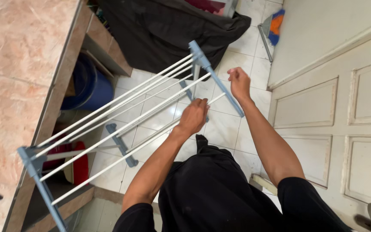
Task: The person assembles a white metal clothes drying rack by inserting horizontal bars into the frame and securing them with a screwdriver. They tighten multiple screws at the joints to stabilize the structure.
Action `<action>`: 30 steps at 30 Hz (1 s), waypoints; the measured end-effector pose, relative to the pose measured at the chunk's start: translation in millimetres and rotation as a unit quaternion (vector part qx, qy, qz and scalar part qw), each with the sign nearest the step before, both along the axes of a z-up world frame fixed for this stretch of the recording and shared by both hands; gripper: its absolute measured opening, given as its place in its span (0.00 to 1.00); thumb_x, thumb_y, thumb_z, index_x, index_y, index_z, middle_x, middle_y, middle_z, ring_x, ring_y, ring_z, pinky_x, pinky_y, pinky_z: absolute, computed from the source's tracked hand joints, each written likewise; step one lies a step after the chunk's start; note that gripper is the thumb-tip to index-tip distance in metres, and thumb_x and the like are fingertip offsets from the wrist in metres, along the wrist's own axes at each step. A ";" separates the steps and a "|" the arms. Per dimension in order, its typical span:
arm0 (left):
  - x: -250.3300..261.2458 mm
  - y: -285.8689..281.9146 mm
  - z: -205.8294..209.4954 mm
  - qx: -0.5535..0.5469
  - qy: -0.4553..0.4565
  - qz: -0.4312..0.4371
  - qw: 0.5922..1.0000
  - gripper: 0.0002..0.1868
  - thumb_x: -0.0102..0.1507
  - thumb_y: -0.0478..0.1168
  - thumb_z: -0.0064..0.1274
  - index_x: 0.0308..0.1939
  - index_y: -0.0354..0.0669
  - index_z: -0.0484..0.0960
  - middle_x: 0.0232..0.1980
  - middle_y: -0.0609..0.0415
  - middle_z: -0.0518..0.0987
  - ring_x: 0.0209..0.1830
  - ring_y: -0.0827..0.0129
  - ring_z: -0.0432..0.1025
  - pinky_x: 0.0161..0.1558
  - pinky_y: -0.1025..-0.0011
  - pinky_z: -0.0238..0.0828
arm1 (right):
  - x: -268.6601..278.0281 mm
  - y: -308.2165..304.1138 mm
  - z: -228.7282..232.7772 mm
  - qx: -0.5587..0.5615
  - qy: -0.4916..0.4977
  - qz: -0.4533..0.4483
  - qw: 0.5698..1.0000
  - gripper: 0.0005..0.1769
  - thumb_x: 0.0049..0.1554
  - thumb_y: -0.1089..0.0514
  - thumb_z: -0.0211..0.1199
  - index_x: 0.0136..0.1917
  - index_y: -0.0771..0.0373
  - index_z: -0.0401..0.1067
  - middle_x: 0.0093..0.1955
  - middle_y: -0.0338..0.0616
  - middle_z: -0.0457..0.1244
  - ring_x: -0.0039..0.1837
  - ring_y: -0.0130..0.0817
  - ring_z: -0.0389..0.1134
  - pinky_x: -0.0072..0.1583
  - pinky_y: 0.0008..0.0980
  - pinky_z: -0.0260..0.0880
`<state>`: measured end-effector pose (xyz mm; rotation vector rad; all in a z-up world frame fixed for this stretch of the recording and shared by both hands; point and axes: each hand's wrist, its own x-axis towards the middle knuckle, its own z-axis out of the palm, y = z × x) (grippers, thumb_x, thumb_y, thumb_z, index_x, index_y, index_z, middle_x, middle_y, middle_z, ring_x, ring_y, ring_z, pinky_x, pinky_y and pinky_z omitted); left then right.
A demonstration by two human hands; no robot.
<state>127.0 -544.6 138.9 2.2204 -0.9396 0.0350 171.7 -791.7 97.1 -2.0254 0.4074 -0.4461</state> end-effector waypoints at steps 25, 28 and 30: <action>38.6 -59.7 17.3 0.153 0.267 0.074 0.949 0.23 0.73 0.50 0.36 0.42 0.38 0.83 0.36 0.33 0.81 0.40 0.37 0.76 0.45 0.45 0.71 | 21.7 7.0 -80.8 0.250 0.274 0.093 0.924 0.27 0.68 0.43 0.46 0.38 0.66 0.67 0.30 0.41 0.56 0.28 0.31 0.54 0.30 0.35 0.56; 39.7 -57.3 18.9 0.141 0.249 0.075 0.955 0.22 0.72 0.49 0.36 0.44 0.39 0.82 0.35 0.34 0.82 0.40 0.38 0.76 0.45 0.45 0.71 | 24.8 7.6 -73.1 0.142 0.198 0.117 0.963 0.29 0.68 0.43 0.47 0.37 0.66 0.71 0.29 0.41 0.61 0.32 0.32 0.61 0.37 0.38 0.62; 31.1 -55.7 16.2 0.151 0.230 0.071 0.959 0.22 0.73 0.50 0.36 0.46 0.37 0.80 0.34 0.33 0.80 0.38 0.36 0.76 0.45 0.45 0.71 | 12.9 9.6 -61.3 0.011 0.158 0.124 0.980 0.27 0.70 0.44 0.47 0.40 0.66 0.73 0.33 0.45 0.65 0.38 0.38 0.65 0.44 0.42 0.65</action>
